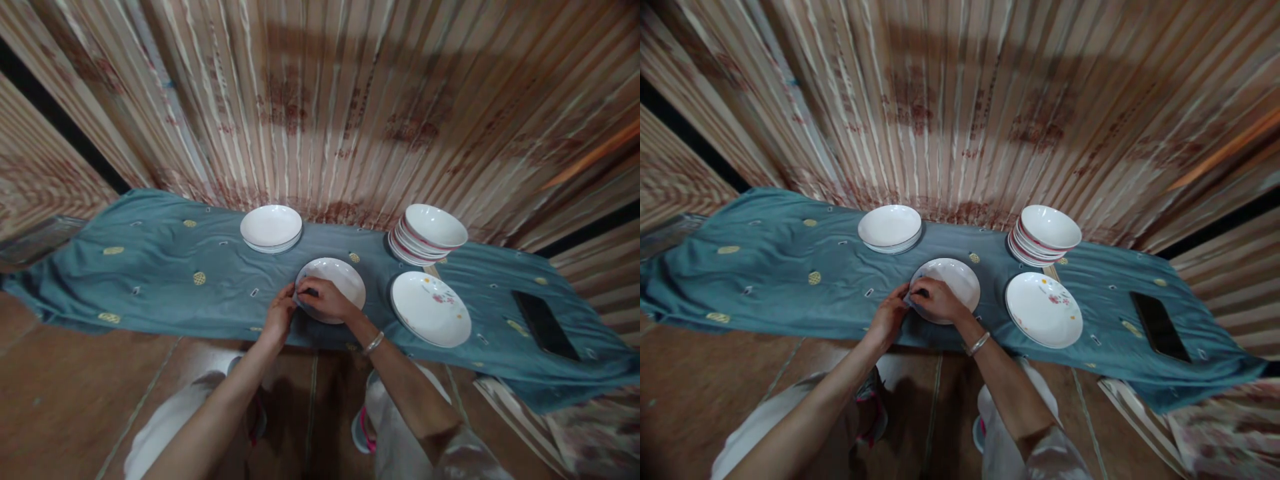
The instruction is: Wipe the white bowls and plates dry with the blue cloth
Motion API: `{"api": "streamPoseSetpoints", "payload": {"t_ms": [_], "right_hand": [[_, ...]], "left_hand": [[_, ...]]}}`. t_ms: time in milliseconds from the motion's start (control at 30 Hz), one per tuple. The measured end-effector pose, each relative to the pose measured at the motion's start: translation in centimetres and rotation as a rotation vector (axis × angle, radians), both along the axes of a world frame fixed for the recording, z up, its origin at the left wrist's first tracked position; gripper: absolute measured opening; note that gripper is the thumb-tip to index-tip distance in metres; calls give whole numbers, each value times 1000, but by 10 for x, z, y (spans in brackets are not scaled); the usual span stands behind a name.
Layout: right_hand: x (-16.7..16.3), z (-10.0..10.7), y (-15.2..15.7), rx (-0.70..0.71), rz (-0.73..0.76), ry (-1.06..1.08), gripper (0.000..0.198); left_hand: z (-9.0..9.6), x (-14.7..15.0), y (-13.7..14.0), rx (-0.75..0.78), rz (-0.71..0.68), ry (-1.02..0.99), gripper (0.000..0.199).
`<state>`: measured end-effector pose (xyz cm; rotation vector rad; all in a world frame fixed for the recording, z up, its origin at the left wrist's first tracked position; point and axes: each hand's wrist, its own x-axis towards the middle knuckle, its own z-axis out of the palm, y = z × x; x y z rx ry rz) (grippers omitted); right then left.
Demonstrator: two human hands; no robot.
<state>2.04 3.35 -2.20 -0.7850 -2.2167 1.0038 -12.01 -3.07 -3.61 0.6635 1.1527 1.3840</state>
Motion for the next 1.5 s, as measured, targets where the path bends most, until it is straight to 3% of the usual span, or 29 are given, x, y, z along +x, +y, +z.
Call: {"api": "streamPoseSetpoints", "payload": {"t_ms": [233,533,867,1333,1500], "right_hand": [[17,10,-22,-46,22,-122,7],[57,30,-45,46,25,-348,7],[111,34,-44,125,-69,-351,20],[132,1,-20,133,-392,-181,16],[128,-12,-3,190,-480,-194,32]], "left_hand": [[9,4,-1,-9,3,-38,38],[0,5,2,76,-3,77,47],[-6,3,6,80,14,106,47],[-4,3,6,83,4,108,48],[-2,5,5,78,13,109,46]]}}
